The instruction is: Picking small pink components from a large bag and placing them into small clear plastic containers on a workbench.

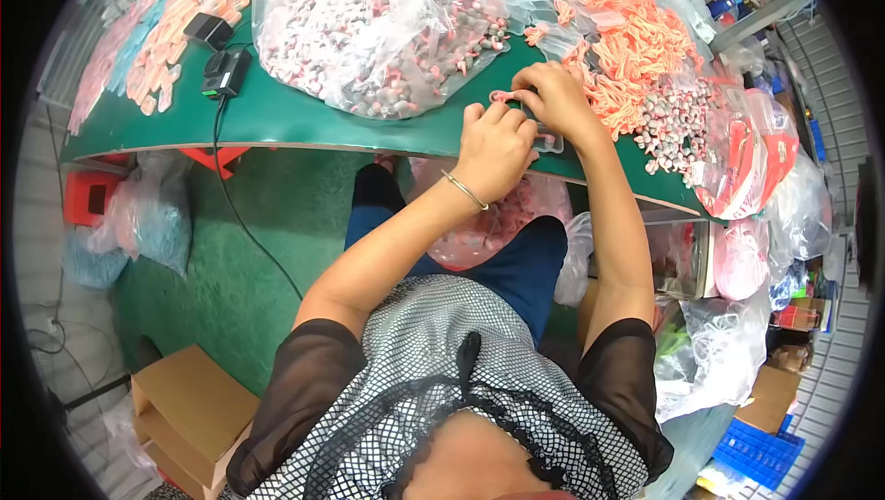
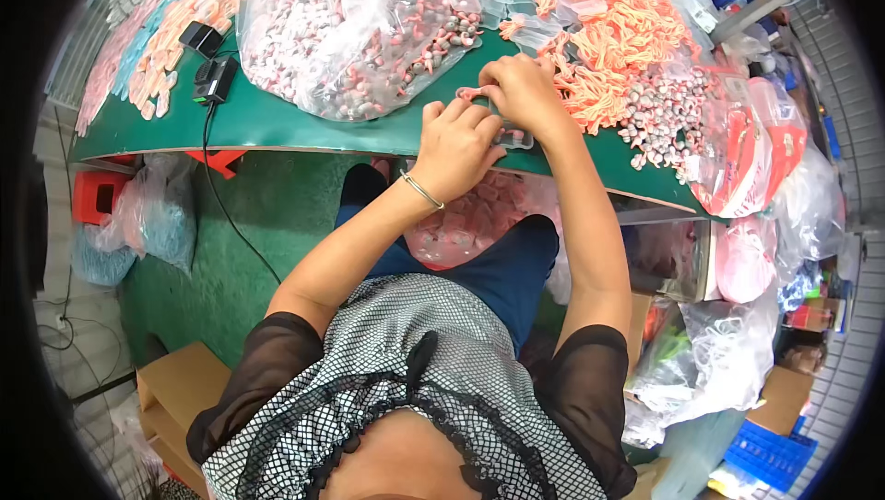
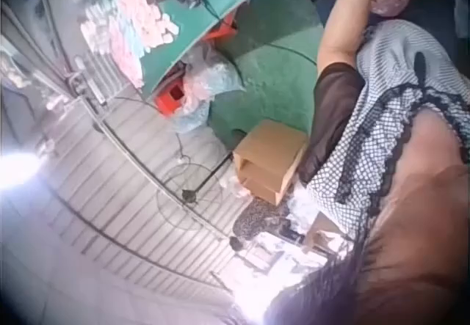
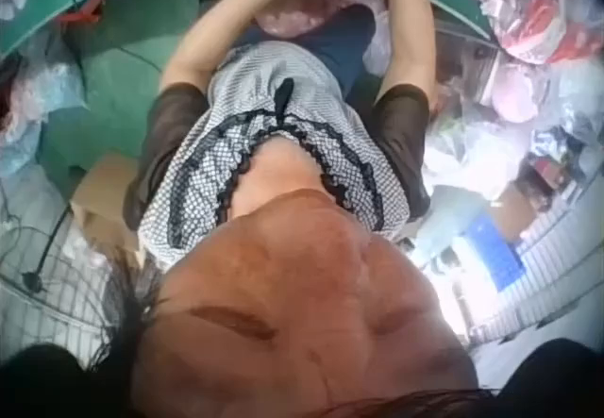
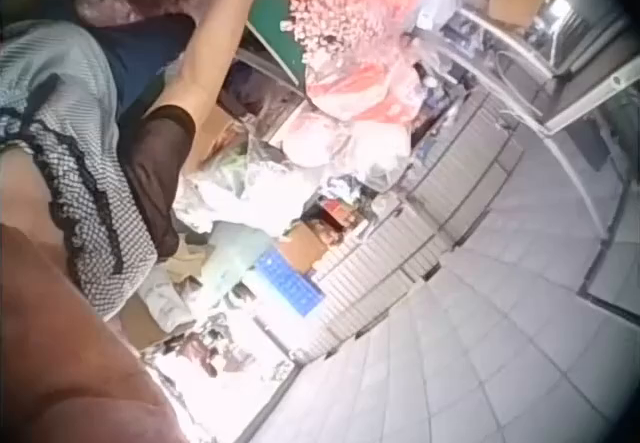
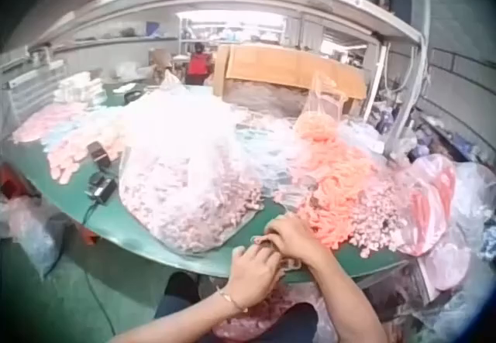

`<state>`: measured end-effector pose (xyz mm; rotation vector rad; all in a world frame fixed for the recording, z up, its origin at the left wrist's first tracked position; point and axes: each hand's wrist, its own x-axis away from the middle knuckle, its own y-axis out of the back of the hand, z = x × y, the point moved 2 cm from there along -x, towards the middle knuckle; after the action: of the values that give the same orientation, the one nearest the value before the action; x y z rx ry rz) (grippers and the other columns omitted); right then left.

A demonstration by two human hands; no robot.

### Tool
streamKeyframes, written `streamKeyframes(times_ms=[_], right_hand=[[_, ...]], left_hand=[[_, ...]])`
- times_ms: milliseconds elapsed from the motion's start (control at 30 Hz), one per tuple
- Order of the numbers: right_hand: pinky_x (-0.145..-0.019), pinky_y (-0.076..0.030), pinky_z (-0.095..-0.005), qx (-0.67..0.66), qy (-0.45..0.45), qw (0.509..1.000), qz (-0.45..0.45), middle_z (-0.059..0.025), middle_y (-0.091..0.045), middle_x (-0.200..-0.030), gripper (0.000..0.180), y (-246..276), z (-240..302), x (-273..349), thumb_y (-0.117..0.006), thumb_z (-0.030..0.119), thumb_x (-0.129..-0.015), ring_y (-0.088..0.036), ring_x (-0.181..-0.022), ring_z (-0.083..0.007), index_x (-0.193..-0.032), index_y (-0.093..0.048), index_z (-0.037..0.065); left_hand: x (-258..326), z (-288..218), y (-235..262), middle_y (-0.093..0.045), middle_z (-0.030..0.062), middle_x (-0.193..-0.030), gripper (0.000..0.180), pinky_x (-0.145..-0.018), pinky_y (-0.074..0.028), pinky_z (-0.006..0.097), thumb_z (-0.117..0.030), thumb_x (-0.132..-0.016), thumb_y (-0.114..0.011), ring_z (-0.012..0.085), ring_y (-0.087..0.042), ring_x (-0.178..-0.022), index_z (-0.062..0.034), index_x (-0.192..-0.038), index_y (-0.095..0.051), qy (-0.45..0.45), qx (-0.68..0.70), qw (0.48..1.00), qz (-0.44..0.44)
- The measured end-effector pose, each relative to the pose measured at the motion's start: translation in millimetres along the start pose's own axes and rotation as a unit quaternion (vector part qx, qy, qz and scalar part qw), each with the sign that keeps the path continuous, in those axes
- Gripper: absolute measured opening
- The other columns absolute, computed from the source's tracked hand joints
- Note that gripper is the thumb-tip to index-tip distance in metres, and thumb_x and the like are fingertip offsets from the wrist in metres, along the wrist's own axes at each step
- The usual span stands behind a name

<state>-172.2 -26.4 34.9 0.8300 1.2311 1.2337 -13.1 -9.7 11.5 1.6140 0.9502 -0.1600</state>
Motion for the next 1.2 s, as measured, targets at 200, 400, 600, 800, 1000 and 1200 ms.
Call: streamKeyframes(times_ms=[200, 400, 600, 800, 1000, 1200], right_hand=[[-0.088, -0.038, -0.0407, -0.193, -0.045, 0.972, -0.125, -0.0032, -0.065, -0.081, 0.008, 24, -3, 33, -0.068, 0.016, -0.082, -0.060, -0.086, -0.0240, -0.085, -0.067, 0.009], [-0.088, -0.037, -0.0398, -0.147, -0.036, 0.985, -0.086, -0.0033, -0.064, -0.079, 0.007, 30, -7, 73, -0.069, 0.015, -0.081, -0.060, -0.085, -0.0228, -0.086, -0.068, 0.009], [-0.090, -0.036, -0.0404, -0.054, 0.010, 0.995, -0.087, -0.0034, -0.063, -0.085, 0.007, 27, 6, 73, -0.069, 0.015, -0.081, -0.060, -0.092, -0.0222, -0.087, -0.070, 0.012], [-0.092, -0.035, -0.0417, -0.051, -0.019, 0.993, -0.103, -0.0029, -0.063, -0.093, 0.015, 22, -9, 63, -0.070, 0.017, -0.081, -0.059, -0.098, -0.0225, -0.094, -0.070, 0.012], [-0.092, -0.035, -0.0413, 0.069, -0.031, 0.995, -0.061, -0.0036, -0.062, -0.098, 0.023, 17, -7, 53, -0.071, 0.013, -0.078, -0.055, -0.105, -0.0224, -0.101, -0.069, 0.011], [-0.092, -0.037, -0.0430, -0.015, -0.045, 0.990, -0.129, -0.0052, -0.065, -0.090, 0.017, 22, -1, 59, -0.073, 0.009, -0.075, -0.061, -0.092, -0.0238, -0.091, -0.067, 0.009]], left_hand=[[1, 2, 4, -0.065, -0.0006, -0.095, 0.041, -0.082, -0.034, 0.042, -0.026, -0.067, -0.081, 0.0201, -0.058, -0.095, -0.0139, -0.102, -0.062, 0.018, 0.026, 0.999, -0.008], [-1, 6, 5, -0.065, -0.0014, -0.088, 0.065, -0.081, -0.033, 0.041, -0.024, -0.066, -0.084, 0.0196, -0.059, -0.088, -0.0126, -0.121, -0.052, 0.064, 0.074, 0.995, -0.015], [-2, 4, 5, -0.065, -0.0017, -0.091, 0.050, -0.082, -0.033, 0.042, -0.025, -0.067, -0.082, 0.0203, -0.058, -0.090, -0.0150, -0.111, -0.061, 0.025, 0.027, 0.999, -0.005], [-6, 4, 6, -0.065, -0.0022, -0.093, 0.036, -0.082, -0.033, 0.043, -0.026, -0.066, -0.081, 0.0207, -0.057, -0.091, -0.0156, -0.097, -0.066, 0.013, 0.030, 0.999, 0.013], [-6, 6, 3, -0.065, -0.0023, -0.092, 0.043, -0.082, -0.033, 0.043, -0.025, -0.065, -0.082, 0.0202, -0.057, -0.090, -0.0162, -0.103, -0.063, 0.019, 0.038, 0.999, 0.024], [-11, 2, 9, -0.062, 0.0011, -0.095, 0.061, -0.083, -0.032, 0.043, -0.026, -0.062, -0.085, 0.0219, -0.057, -0.092, -0.0134, -0.114, -0.055, 0.070, 0.044, 0.996, 0.029]])
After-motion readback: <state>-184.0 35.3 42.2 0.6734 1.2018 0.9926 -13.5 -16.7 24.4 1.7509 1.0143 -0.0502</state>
